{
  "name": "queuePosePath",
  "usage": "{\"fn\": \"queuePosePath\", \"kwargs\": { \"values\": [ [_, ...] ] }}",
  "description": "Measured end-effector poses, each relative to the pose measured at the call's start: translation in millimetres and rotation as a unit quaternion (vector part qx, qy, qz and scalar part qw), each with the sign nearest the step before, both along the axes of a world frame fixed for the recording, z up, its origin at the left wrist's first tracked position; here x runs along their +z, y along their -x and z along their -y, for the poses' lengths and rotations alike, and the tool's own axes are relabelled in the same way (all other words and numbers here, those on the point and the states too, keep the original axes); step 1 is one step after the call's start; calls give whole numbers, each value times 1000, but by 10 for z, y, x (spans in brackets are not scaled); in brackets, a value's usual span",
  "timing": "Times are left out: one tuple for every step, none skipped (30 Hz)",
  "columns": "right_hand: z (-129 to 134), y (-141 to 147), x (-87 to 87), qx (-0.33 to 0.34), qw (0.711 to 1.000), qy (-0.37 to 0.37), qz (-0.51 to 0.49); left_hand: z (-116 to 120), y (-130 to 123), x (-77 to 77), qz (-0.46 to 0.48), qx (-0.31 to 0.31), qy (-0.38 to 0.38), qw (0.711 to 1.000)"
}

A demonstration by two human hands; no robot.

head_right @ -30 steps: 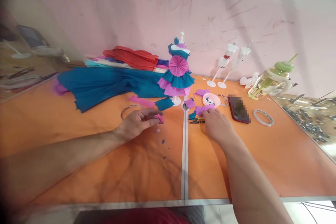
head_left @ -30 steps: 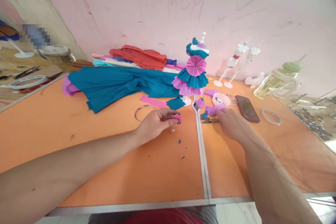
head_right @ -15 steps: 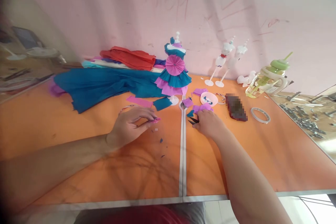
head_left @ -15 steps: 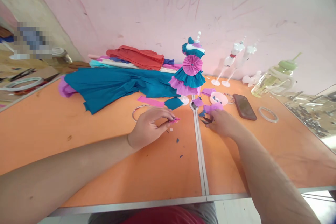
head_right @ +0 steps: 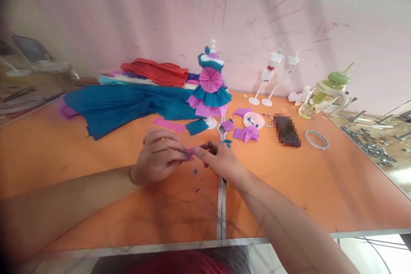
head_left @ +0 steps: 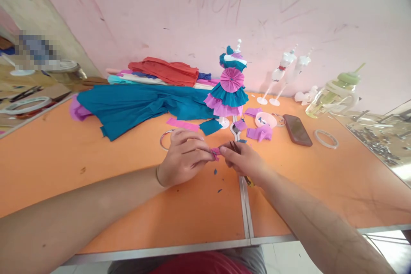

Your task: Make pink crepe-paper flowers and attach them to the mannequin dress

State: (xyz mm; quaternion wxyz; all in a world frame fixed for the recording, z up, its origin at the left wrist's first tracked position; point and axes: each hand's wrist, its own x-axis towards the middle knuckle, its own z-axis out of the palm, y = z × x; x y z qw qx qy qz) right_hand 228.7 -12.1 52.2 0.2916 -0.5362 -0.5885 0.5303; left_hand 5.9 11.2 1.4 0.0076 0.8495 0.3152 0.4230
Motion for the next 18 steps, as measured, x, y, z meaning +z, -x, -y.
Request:
{"fn": "queuePosePath", "kwargs": {
  "values": [
    [-5,14,-22,8,1000,7,0,9,8,-24,-21,-7,-4,1000],
    [-14,17,-42,14,1000,12,0,18,13,-43,-37,-14,-11,999],
    [-26,11,-57,8,1000,11,-4,26,16,-56,-49,-20,-22,998],
    [-38,-1,-65,4,1000,13,-10,32,13,-61,-56,-26,-34,998],
    [-49,-17,-66,0,1000,12,-15,37,6,-59,-59,-31,-41,997],
    [-58,-35,-60,-3,1000,3,-13,40,-5,-51,-55,-34,-37,997],
    [-65,-53,-49,-6,1000,-16,-1,41,-18,-37,-40,-32,-19,999],
    [-71,-69,-36,-10,999,-46,21,38,-34,-19,-11,-26,14,1000],
    [-76,-84,-23,-17,995,-81,51,31,-49,0,31,-21,63,997],
    [-80,-96,-14,-24,990,-113,83,21,-64,20,81,-20,125,989],
    [-83,-104,-11,-28,984,-138,112,8,-77,38,126,-25,195,972],
    [-85,-108,-14,-30,978,-155,136,-5,-91,54,157,-32,266,951],
    [-86,-107,-23,-27,974,-167,154,-18,-105,67,169,-43,333,927],
    [-86,-103,-37,-21,971,-173,165,-28,-121,75,164,-57,392,904],
    [-85,-96,-53,-12,969,-177,172,-33,-137,80,150,-69,436,885],
    [-82,-86,-70,-5,968,-180,176,-35,-153,80,135,-75,466,871],
    [-80,-77,-85,0,967,-182,178,-34,-168,78,131,-75,480,864],
    [-79,-69,-96,3,967,-182,178,-31,-180,73,131,-74,486,861]
  ]
}}
